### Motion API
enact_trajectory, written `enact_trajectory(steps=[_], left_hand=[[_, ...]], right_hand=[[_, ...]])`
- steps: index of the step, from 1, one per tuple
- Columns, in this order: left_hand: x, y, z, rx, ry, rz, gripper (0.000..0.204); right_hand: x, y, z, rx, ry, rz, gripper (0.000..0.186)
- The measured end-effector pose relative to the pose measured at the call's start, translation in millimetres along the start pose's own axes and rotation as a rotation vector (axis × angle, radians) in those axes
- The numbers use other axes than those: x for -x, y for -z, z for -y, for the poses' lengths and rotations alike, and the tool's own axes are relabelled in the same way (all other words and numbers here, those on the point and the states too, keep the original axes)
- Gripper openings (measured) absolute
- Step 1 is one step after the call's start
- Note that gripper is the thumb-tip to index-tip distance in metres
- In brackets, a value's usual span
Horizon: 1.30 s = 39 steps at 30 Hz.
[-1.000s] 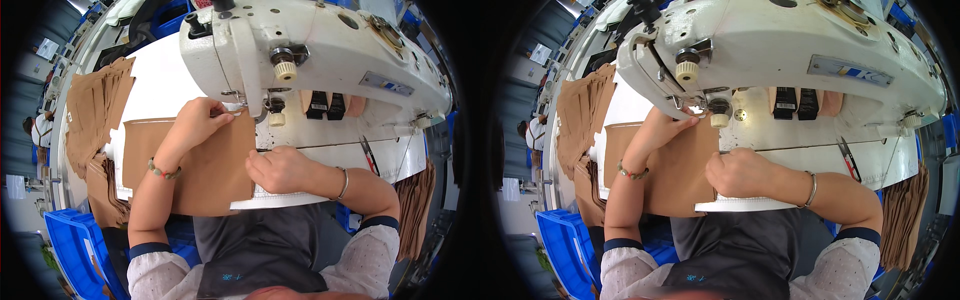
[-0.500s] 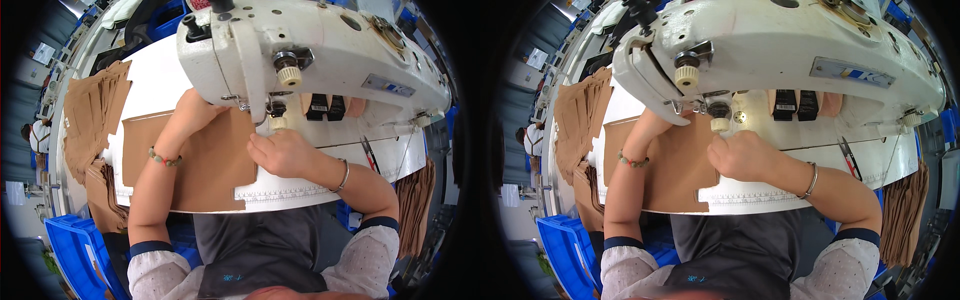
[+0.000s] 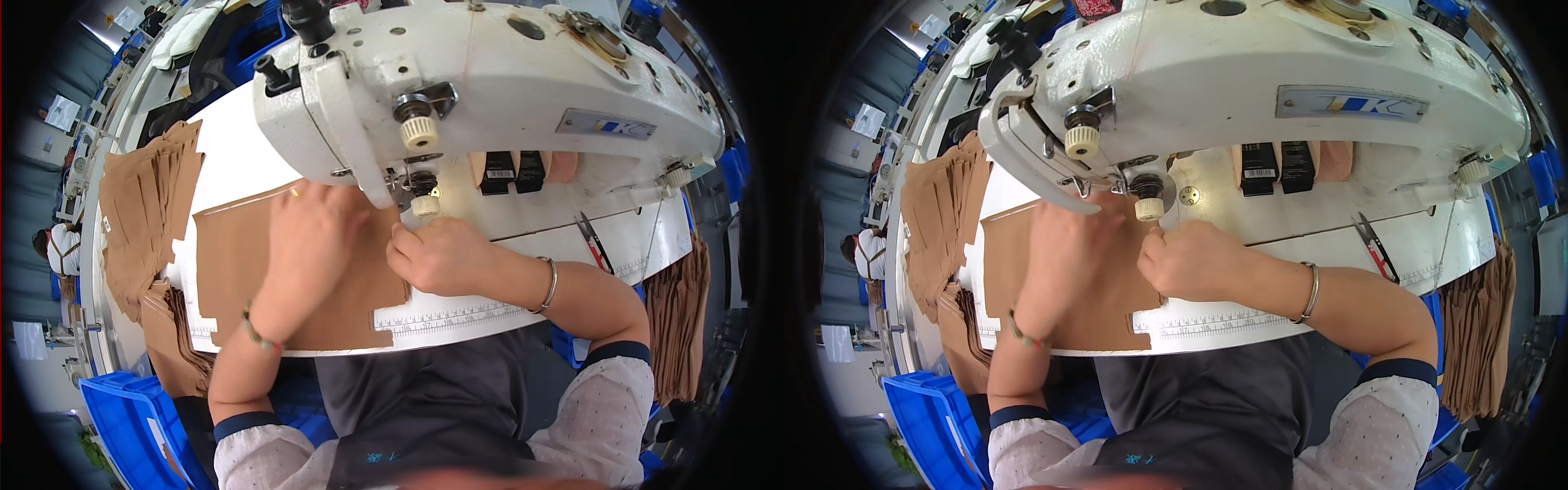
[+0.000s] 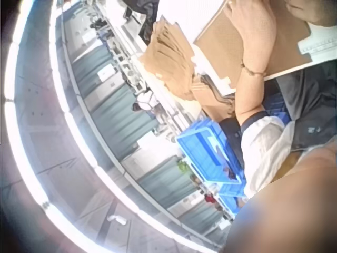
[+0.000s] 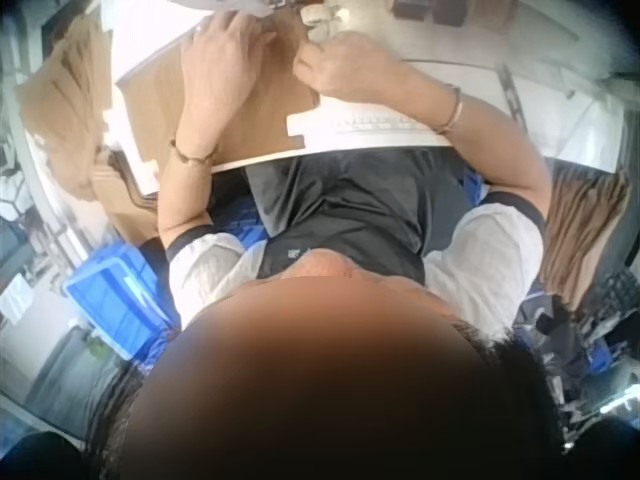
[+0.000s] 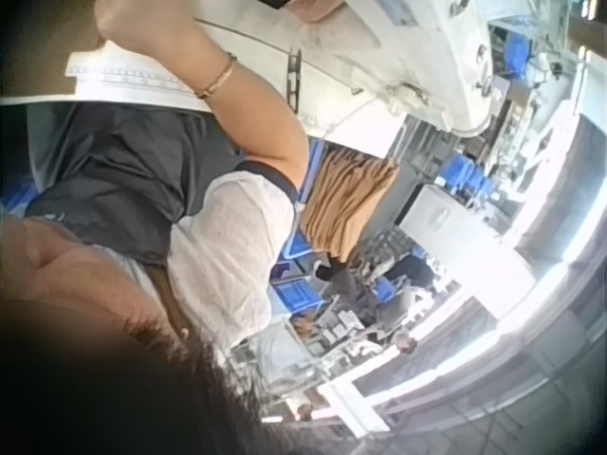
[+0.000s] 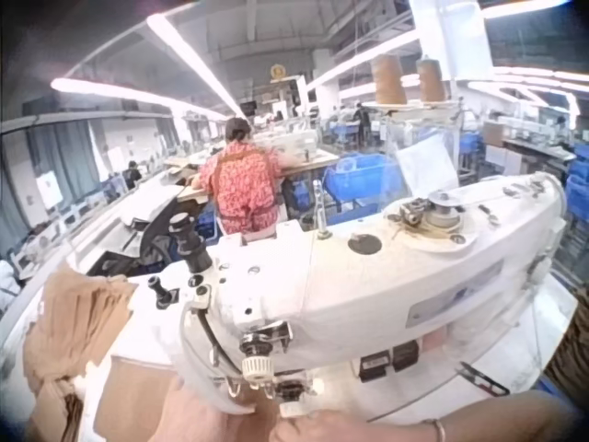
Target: Sewing pieces of brown fabric together using an industrial sewing machine and attaching a garment label.
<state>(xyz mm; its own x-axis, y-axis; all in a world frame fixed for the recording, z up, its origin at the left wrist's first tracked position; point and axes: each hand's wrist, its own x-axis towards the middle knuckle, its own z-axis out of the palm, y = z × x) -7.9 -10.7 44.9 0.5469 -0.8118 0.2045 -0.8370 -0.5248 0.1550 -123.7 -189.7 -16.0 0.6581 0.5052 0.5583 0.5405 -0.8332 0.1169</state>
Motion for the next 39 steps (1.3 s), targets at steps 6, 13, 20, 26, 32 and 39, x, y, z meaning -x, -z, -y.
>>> enact_trajectory(steps=[6, 13, 20, 26, 32, 39], left_hand=[[37.7, -29.9, -19.0, -0.029, -0.129, -0.121, 0.039], [29.8, -11.8, -9.5, -0.004, -0.252, -0.100, 0.032], [14.1, -0.9, -32.9, 0.095, -0.140, 0.040, 0.012], [14.0, 4.6, -22.7, 0.305, -0.102, 0.102, 0.011], [12.0, 9.7, -18.4, 0.756, 0.072, 0.345, 0.025], [14.3, -4.7, -30.4, 1.400, 0.370, 0.525, 0.033]], right_hand=[[-1.5, -3.4, 7.8, 0.015, 0.021, -0.047, 0.017], [1.4, 27.6, 34.0, 0.046, 0.148, 0.077, 0.013], [33.4, 77.7, -18.9, 0.288, -0.306, 0.174, 0.010], [59.3, 68.2, -51.4, 0.442, -0.399, 0.007, 0.014], [57.8, 75.3, -54.3, 0.250, -0.383, -0.057, 0.012], [18.4, 76.0, 19.4, 0.081, -0.341, 0.002, 0.011]])
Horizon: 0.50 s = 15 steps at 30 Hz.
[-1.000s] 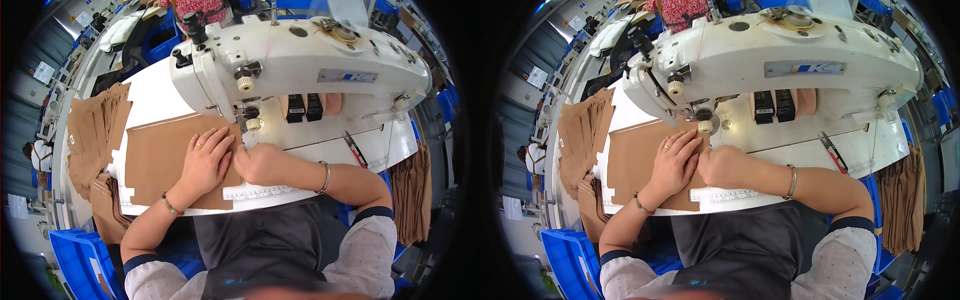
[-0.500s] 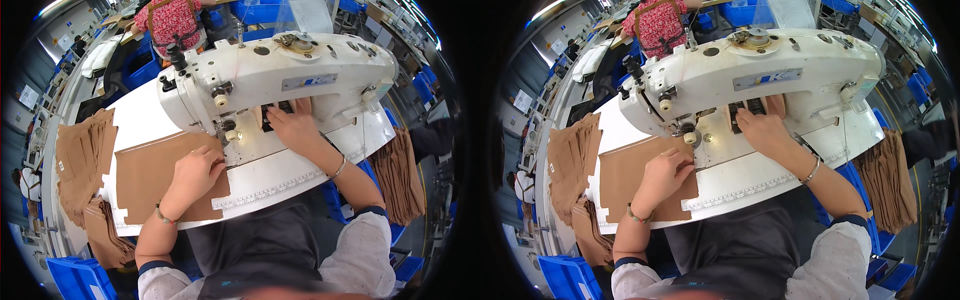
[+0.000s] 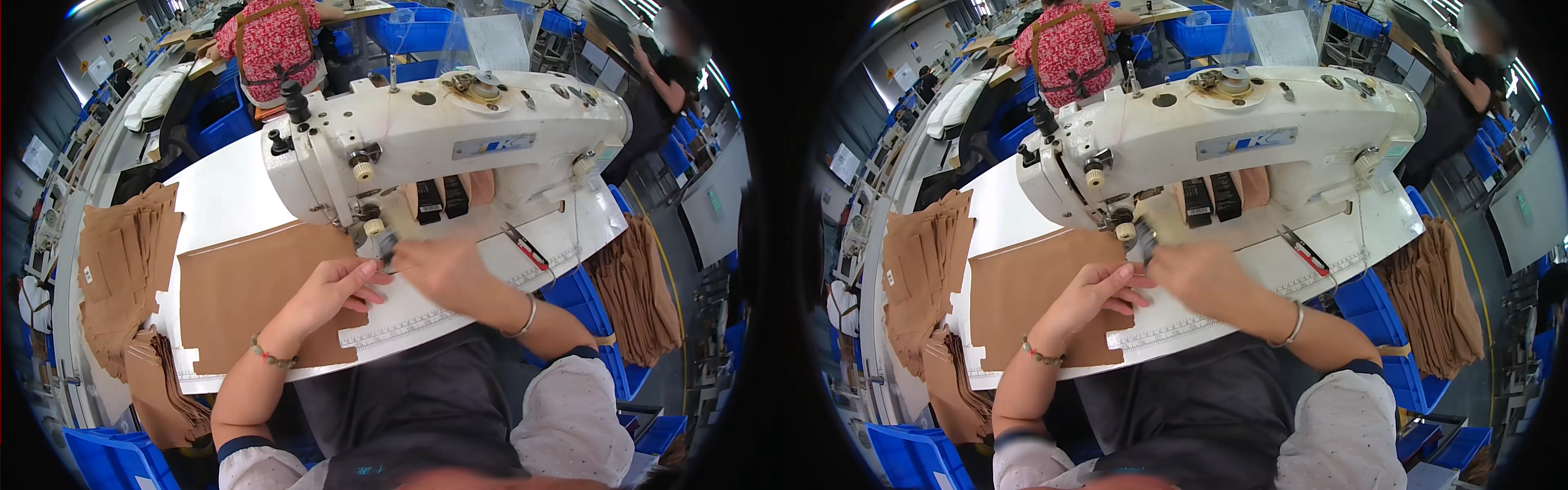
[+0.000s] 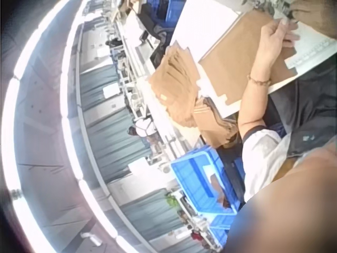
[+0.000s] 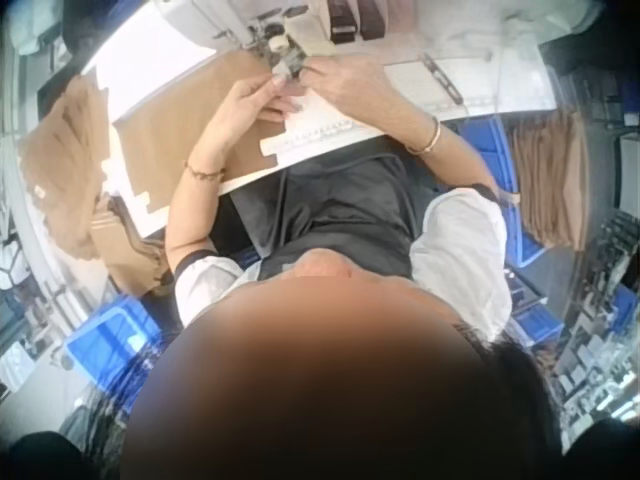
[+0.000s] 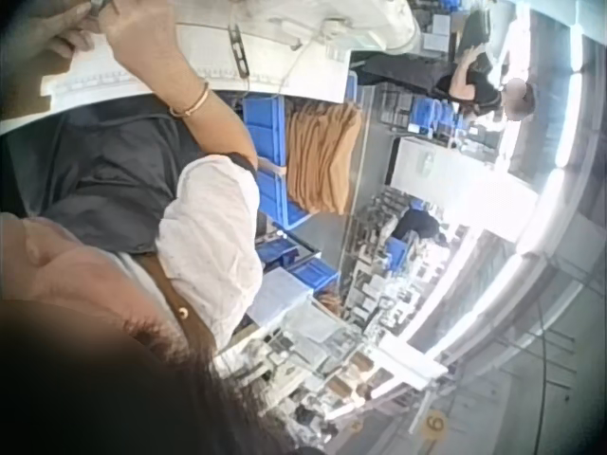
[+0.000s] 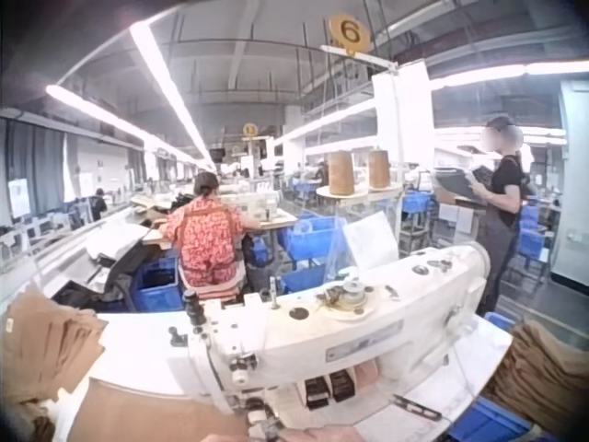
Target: Sewing pieces of brown fabric together using an industrial sewing machine and attaching a garment label.
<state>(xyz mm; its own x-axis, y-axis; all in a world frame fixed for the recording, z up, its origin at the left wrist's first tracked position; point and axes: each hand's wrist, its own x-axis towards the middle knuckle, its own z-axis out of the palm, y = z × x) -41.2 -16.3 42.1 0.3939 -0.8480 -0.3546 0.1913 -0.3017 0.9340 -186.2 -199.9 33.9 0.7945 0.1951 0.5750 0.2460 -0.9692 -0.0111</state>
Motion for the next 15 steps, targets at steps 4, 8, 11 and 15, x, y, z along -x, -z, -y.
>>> enact_trajectory(steps=[4, 8, 11, 15], left_hand=[[-9.7, 3.5, 11.6, 0.059, -0.074, 0.026, 0.027], [-14.9, 14.4, 13.1, -0.099, -0.083, -0.028, 0.020], [-13.7, 13.8, 9.8, -0.024, -0.157, -0.011, 0.018], [-9.2, 13.6, 1.1, -0.113, -0.090, -0.070, 0.016]], right_hand=[[0.3, -7.0, 36.8, -0.081, 0.093, -0.027, 0.007], [17.4, -7.0, 1.6, 0.100, -0.299, 0.238, 0.010], [18.7, -17.4, -32.9, 0.148, -0.357, 0.150, 0.010], [23.3, -10.5, -44.2, 0.100, -0.432, 0.179, 0.012]])
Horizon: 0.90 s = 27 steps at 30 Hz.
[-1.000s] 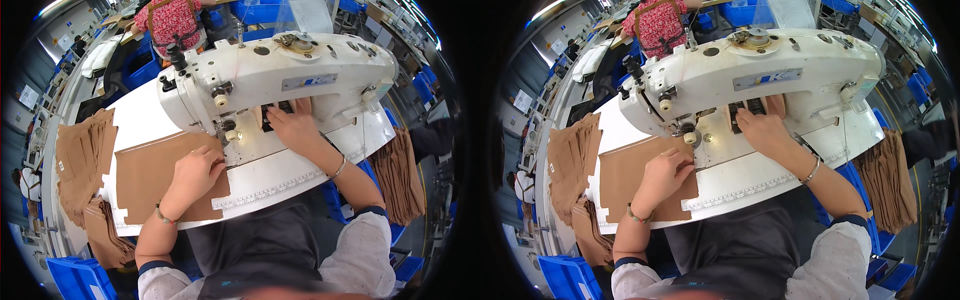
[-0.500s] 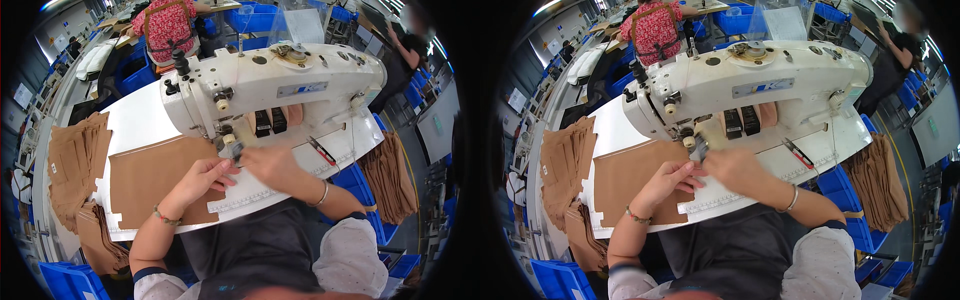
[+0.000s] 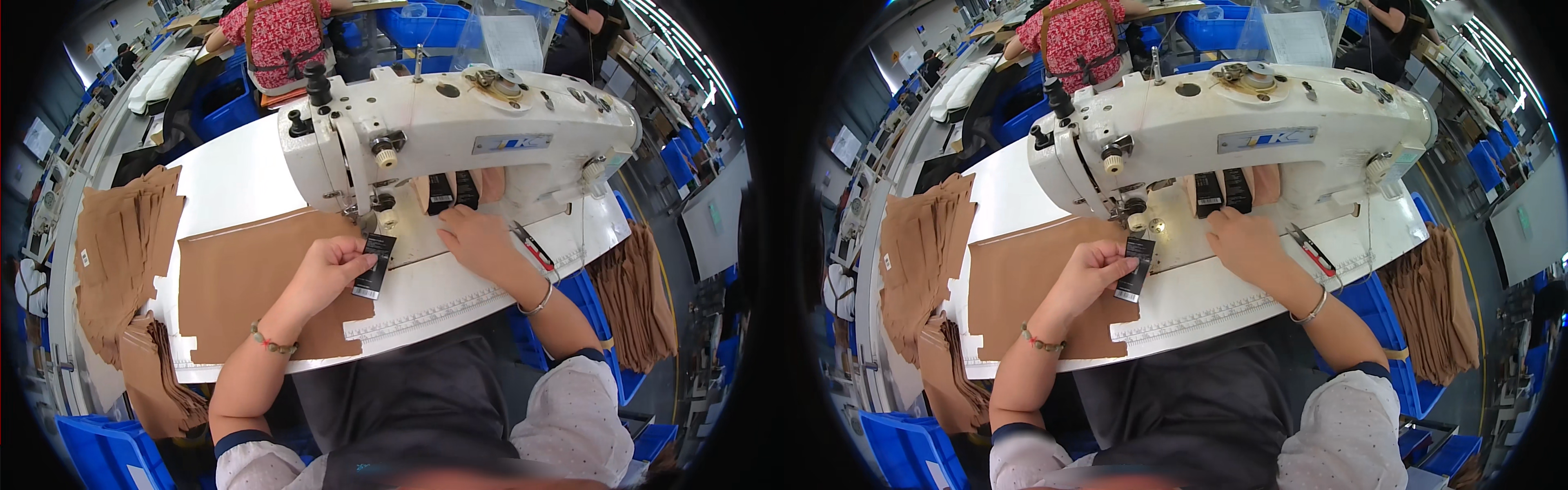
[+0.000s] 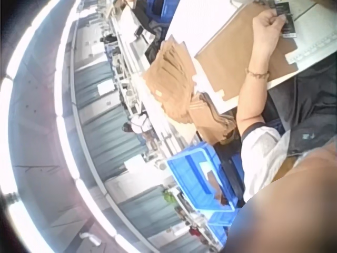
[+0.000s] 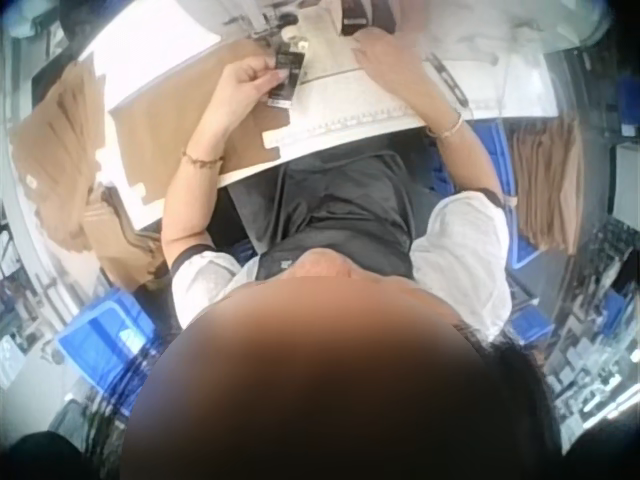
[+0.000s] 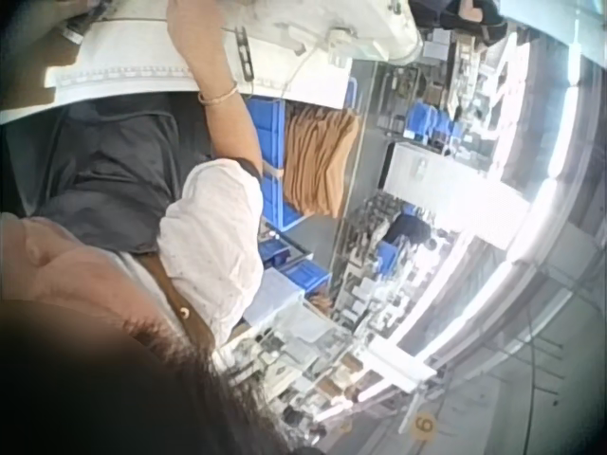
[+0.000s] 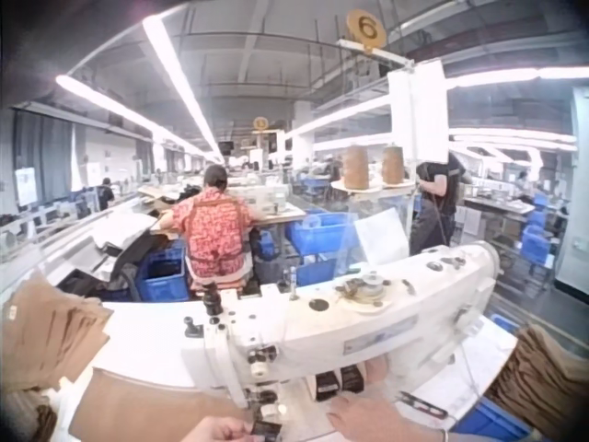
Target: Sewing pieces of brown fabric together using an industrial sewing machine and attaching a garment label.
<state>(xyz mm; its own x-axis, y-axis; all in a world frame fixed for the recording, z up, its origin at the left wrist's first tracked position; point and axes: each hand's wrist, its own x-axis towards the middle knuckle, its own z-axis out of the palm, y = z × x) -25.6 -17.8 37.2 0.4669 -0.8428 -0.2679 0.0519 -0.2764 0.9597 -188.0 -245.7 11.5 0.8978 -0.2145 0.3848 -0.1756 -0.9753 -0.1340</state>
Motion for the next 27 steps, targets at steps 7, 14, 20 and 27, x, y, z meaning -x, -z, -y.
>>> enact_trajectory(steps=[7, 14, 20, 27], left_hand=[[0.9, 4.2, -4.6, 0.034, -0.027, 0.030, 0.011], [0.4, 6.8, -3.8, 0.095, -0.026, 0.050, 0.010], [-0.1, 5.3, -0.1, 0.193, 0.096, 0.057, 0.017], [-0.6, 3.5, 5.1, 0.182, 0.078, 0.151, 0.015]], right_hand=[[-5.6, 11.5, -35.1, 0.136, 0.107, -0.309, 0.009], [-6.7, 7.9, -52.3, 0.073, 0.153, -0.322, 0.008], [1.9, 27.2, -10.8, 0.100, 0.226, -0.230, 0.012], [18.2, 9.4, 87.9, -0.074, 0.553, -0.133, 0.016]])
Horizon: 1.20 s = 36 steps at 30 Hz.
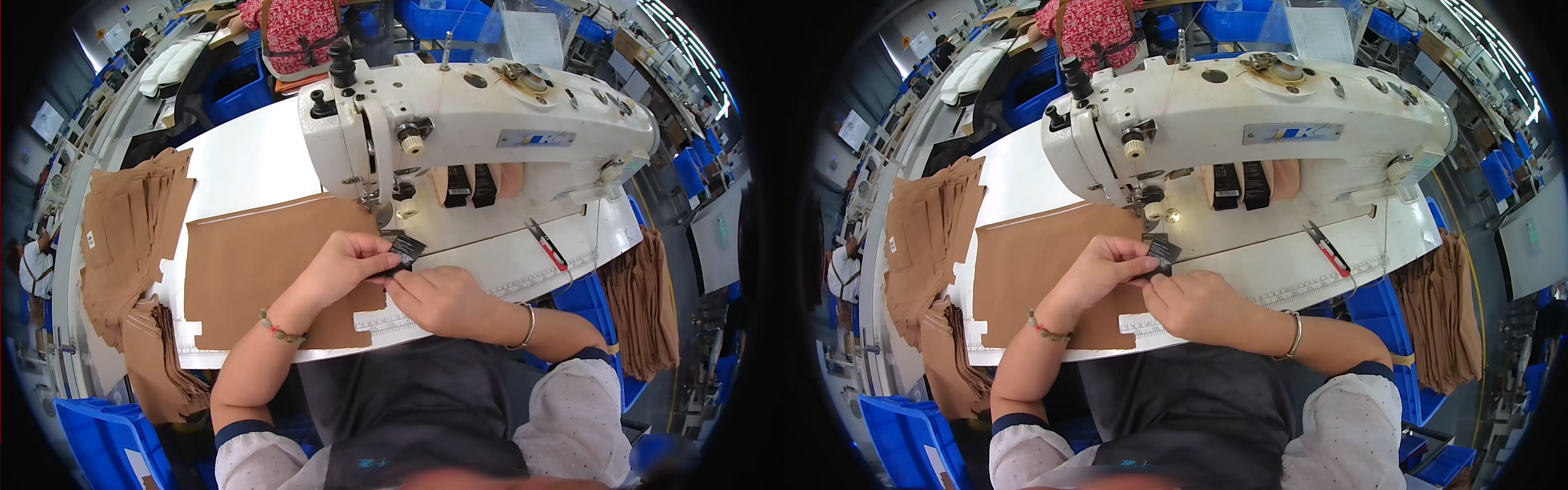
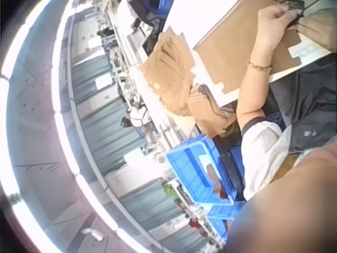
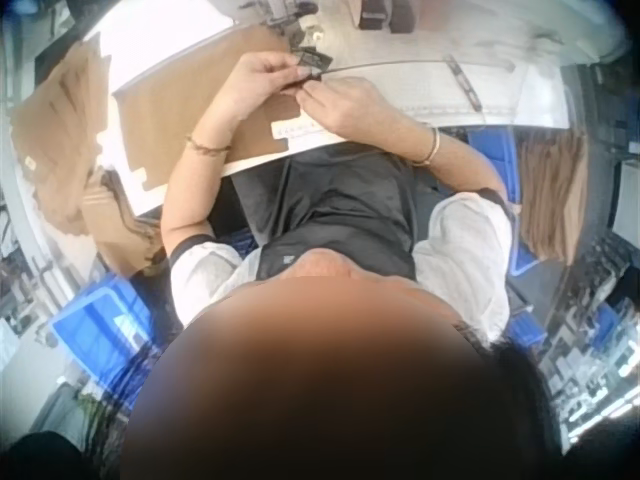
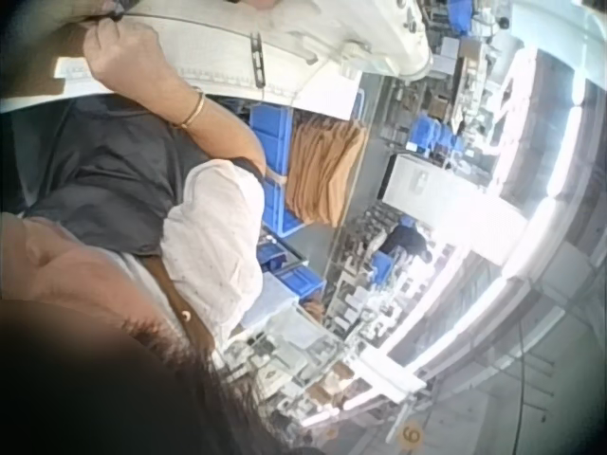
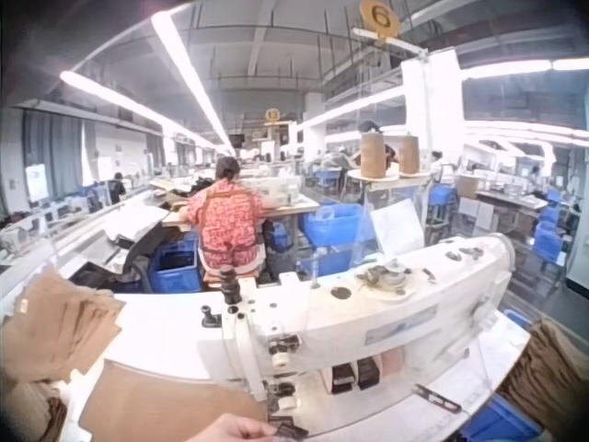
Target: Sewing pieces of brown fabric together using an industrial sewing machine and attaching a garment label.
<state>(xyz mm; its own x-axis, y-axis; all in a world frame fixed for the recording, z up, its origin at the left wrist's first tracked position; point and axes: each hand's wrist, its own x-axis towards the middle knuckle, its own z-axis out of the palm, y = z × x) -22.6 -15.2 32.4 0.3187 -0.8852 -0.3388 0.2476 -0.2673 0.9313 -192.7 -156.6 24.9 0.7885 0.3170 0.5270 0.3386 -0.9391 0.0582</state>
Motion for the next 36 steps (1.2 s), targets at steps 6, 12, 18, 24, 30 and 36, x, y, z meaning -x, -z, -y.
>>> enact_trajectory(steps=[6, 12, 18, 24, 30, 36], left_hand=[[11.7, 8.1, -5.3, -0.905, -0.380, -0.206, 0.033], [24.5, -0.2, -14.3, -1.312, -0.423, -0.418, 0.054], [24.0, 32.9, -24.2, -1.313, -0.308, -0.348, 0.030], [9.7, 29.2, -17.1, -1.028, -0.377, -0.293, 0.021], [8.6, 23.1, -18.3, -0.971, -0.338, -0.340, 0.017], [6.7, 19.1, -14.6, -0.873, -0.348, -0.339, 0.013]], right_hand=[[-15.7, -2.2, -36.0, -0.418, -0.419, 0.008, 0.029], [-41.7, -32.2, -64.0, -0.791, -0.353, 0.159, 0.020], [-33.1, -37.8, -72.1, -0.872, -0.629, 0.190, 0.020], [-27.8, -41.5, -84.6, -0.738, -0.589, 0.255, 0.020], [-28.2, -34.9, -83.1, -0.785, -0.566, 0.231, 0.017], [-32.1, -31.8, -77.5, -0.871, -0.624, 0.273, 0.020]])
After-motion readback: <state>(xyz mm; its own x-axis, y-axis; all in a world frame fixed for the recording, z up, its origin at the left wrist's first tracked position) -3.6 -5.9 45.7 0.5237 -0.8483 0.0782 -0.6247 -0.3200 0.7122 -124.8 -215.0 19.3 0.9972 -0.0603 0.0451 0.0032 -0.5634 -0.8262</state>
